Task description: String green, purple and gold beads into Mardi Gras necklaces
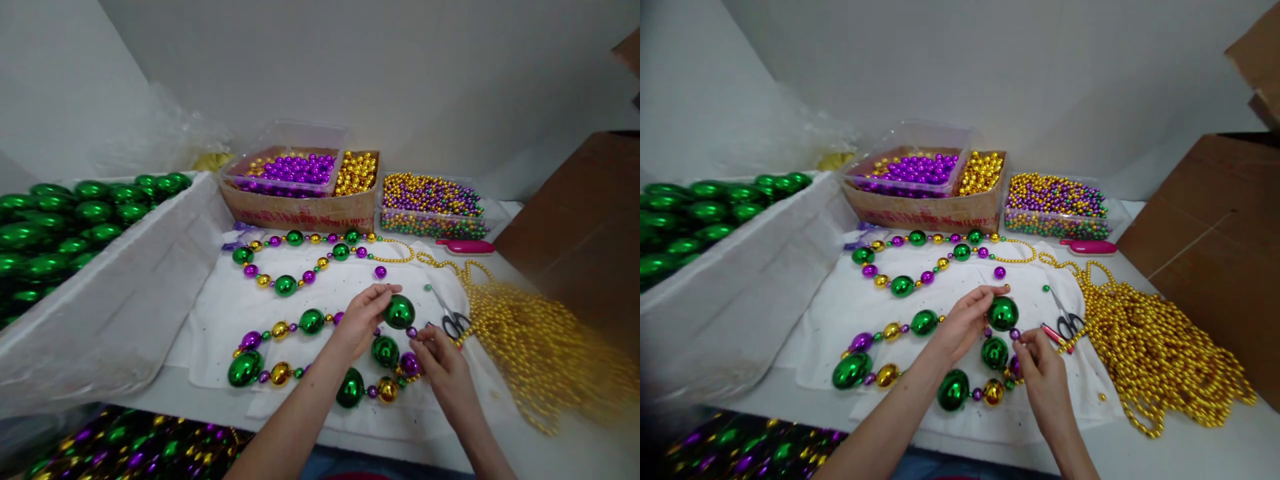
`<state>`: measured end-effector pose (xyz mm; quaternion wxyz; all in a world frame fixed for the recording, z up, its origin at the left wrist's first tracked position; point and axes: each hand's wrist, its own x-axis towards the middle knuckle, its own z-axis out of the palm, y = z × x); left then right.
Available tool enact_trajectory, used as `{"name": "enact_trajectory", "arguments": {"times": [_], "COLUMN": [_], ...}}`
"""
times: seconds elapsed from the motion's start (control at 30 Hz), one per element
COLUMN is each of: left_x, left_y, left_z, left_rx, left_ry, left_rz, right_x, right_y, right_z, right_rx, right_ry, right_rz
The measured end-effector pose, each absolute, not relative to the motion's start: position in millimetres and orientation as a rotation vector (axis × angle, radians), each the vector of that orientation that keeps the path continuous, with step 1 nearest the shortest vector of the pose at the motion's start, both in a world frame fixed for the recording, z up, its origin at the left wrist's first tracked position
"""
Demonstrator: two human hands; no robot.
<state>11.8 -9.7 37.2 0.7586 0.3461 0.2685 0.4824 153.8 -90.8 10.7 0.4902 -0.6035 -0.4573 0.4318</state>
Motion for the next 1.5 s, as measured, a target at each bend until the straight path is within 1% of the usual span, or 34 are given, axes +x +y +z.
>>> {"name": "enact_trajectory", "arguments": {"times": [0.07,0.2,0.3,0.37,0.43,0.53,0.63,0.73,0.87,1.0,1.1,1.2,1.27,1.4,1.5], "left_x": [13,9,5,6,8,16,25,34,43,47,47,48,48,45,40], "left_y": [7,30,36,38,39,40,40,39,37,33,28,24,24,36,54], "left_z": [53,94,124,137,142,134,118,110,117,125,121,111,102,79,54], "left_rx": [0.828,0.970,1.054,1.098,1.126,1.127,1.135,1.185,1.241,1.286,1.271,1.212,1.178,1.157,1.236], "left_ry": [0.615,0.554,0.470,0.452,0.470,0.527,0.573,0.587,0.541,0.492,0.508,0.539,0.559,0.580,0.776], "left_rz": [1.099,1.186,1.282,1.326,1.337,1.276,1.214,1.198,1.180,1.164,1.150,1.131,1.114,0.978,0.854], "right_x": [159,169,173,176,180,187,193,196,195,190,185,184,186,199,211], "right_y": [-80,-62,-50,-43,-37,-33,-34,-34,-27,-21,-25,-34,-41,-53,-60], "right_z": [29,82,114,122,118,100,86,85,93,91,78,62,54,44,36], "right_rx": [-1.429,-1.271,-1.200,-1.220,-1.266,-1.355,-1.466,-1.442,-1.364,-1.309,-1.260,-1.267,-1.232,-1.105,-1.040], "right_ry": [-1.160,-1.224,-1.355,-1.451,-1.501,-1.558,-1.593,-1.533,-1.519,-1.597,-1.496,-1.199,-0.994,-0.750,-0.614], "right_rz": [1.050,1.145,1.038,0.945,0.928,0.939,0.749,0.600,0.685,0.659,0.832,1.075,1.182,1.198,1.193]}}
